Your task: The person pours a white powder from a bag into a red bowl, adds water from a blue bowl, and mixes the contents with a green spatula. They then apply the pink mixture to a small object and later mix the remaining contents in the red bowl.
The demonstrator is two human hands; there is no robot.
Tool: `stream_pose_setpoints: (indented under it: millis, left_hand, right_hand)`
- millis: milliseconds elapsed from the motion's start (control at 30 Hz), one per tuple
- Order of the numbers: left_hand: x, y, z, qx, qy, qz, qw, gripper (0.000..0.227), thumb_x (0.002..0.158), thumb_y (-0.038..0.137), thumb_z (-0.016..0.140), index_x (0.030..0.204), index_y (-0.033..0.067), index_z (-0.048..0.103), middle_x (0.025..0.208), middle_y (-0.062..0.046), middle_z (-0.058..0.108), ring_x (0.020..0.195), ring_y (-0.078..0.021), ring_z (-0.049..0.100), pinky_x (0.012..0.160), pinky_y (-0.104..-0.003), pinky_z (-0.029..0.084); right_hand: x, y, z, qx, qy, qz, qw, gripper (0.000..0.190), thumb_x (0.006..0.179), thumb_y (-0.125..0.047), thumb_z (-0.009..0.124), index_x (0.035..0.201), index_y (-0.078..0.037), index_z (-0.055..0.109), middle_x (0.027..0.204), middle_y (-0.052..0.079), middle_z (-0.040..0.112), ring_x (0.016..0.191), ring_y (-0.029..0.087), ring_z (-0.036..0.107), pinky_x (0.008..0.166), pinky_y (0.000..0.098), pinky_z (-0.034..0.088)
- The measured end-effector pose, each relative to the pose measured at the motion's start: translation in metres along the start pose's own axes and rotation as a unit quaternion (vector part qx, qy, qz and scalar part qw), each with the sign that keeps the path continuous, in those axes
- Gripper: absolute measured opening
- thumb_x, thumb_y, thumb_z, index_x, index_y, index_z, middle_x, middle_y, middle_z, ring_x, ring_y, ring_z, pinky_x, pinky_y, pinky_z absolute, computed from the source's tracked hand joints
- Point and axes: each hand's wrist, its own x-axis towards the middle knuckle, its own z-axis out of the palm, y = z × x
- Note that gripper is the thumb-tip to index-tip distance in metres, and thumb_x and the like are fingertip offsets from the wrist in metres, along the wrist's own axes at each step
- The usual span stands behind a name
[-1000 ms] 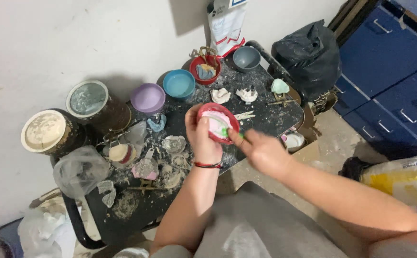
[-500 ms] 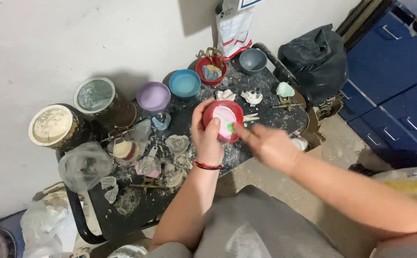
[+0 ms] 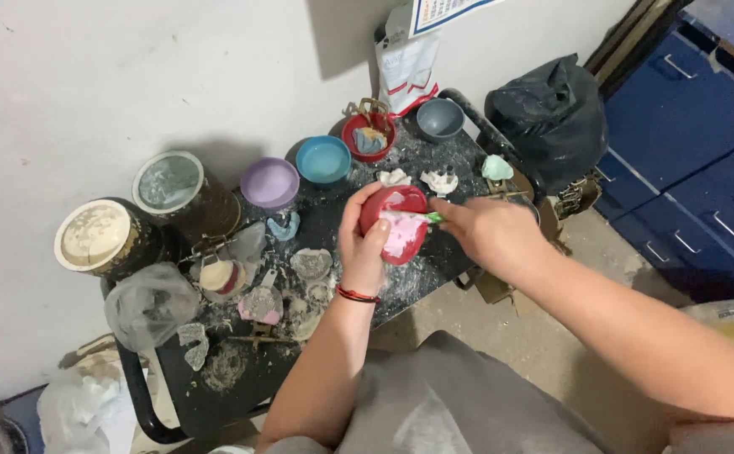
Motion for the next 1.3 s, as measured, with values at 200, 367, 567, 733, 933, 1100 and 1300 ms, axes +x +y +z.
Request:
stream_pose_setpoints:
  millis: [200, 367, 567, 733, 933, 1100, 1300]
  left_hand:
    - [0.002, 0.021, 0.01, 0.04, -0.037, -0.027, 0.998, 0.052, 0.077, 0.019, 0.074, 0.128, 0.0112, 0.071, 0.128, -0.013, 0.065, 0.119, -0.0235, 0.062, 0.102, -0.036, 0.051]
    - [0.001, -0.017, -0.006, -0.19, -0.14, -0.078, 0.969, 0.089, 0.067, 0.018, 0.082, 0.149, 0.0101, 0.048, 0.152, -0.015, 0.052, 0.137, -0.027, 0.054, 0.111, -0.039, 0.049]
    - [-0.005, -0.035, 0.006, -0.178, -0.062, -0.146, 0.971, 0.052, 0.089, 0.03, 0.078, 0.129, 0.0166, 0.048, 0.131, -0.008, 0.059, 0.118, -0.0224, 0.062, 0.095, -0.036, 0.057]
    - [-0.007, -0.014, 0.016, -0.136, 0.032, -0.032, 0.99, 0.053, 0.081, 0.01, 0.081, 0.123, 0.014, 0.049, 0.129, -0.014, 0.058, 0.12, -0.026, 0.06, 0.097, -0.04, 0.051]
    - [-0.003, -0.039, -0.001, -0.153, 0.021, 0.063, 0.986, 0.061, 0.081, 0.033, 0.089, 0.119, 0.0118, 0.046, 0.125, -0.018, 0.061, 0.119, -0.0296, 0.065, 0.098, -0.044, 0.054]
    - [0.007, -0.043, -0.001, -0.114, 0.006, 0.127, 0.985, 0.09, 0.066, 0.07, 0.089, 0.119, 0.0083, 0.05, 0.124, -0.02, 0.061, 0.12, -0.03, 0.062, 0.103, -0.044, 0.049]
    - [-0.005, -0.047, 0.005, -0.213, 0.083, -0.052, 0.972, 0.052, 0.094, 0.046, 0.075, 0.129, 0.0149, 0.051, 0.122, -0.009, 0.064, 0.111, -0.0195, 0.066, 0.093, -0.035, 0.056]
  right_hand:
    - [0.024, 0.015, -0.007, 0.036, 0.033, -0.03, 0.998, 0.025, 0.093, -0.023, 0.074, 0.117, -0.02, 0.08, 0.078, 0.01, 0.076, 0.075, 0.03, 0.075, 0.066, 0.0442, 0.059]
    - [0.023, 0.026, -0.033, -0.011, 0.024, -0.058, 0.998, 0.025, 0.095, -0.025, 0.071, 0.119, -0.023, 0.079, 0.085, 0.007, 0.075, 0.082, 0.026, 0.074, 0.072, 0.0389, 0.059]
    - [0.031, 0.029, -0.031, -0.141, 0.245, -0.225, 0.933, 0.019, 0.096, -0.022, 0.072, 0.114, -0.023, 0.08, 0.073, 0.001, 0.058, 0.069, 0.019, 0.058, 0.062, 0.0311, 0.05]
    - [-0.004, 0.005, 0.021, -0.074, 0.097, -0.051, 0.991, 0.024, 0.1, -0.027, 0.066, 0.122, -0.025, 0.075, 0.066, 0.003, 0.067, 0.059, 0.019, 0.067, 0.055, 0.0338, 0.055]
    - [-0.041, -0.047, 0.048, 0.308, -0.171, 0.144, 0.925, 0.04, 0.105, -0.042, 0.056, 0.125, -0.011, 0.069, 0.073, 0.02, 0.076, 0.072, 0.04, 0.077, 0.066, 0.0495, 0.059]
    - [-0.035, -0.037, 0.03, 0.625, -0.22, 0.23, 0.713, 0.028, 0.102, -0.019, 0.06, 0.117, -0.001, 0.075, 0.053, 0.006, 0.06, 0.044, 0.014, 0.054, 0.046, 0.0257, 0.047]
    - [-0.025, 0.001, 0.013, 0.149, 0.125, -0.004, 0.981, 0.027, 0.092, -0.016, 0.076, 0.118, -0.022, 0.081, 0.081, 0.005, 0.07, 0.073, 0.024, 0.068, 0.066, 0.0332, 0.054]
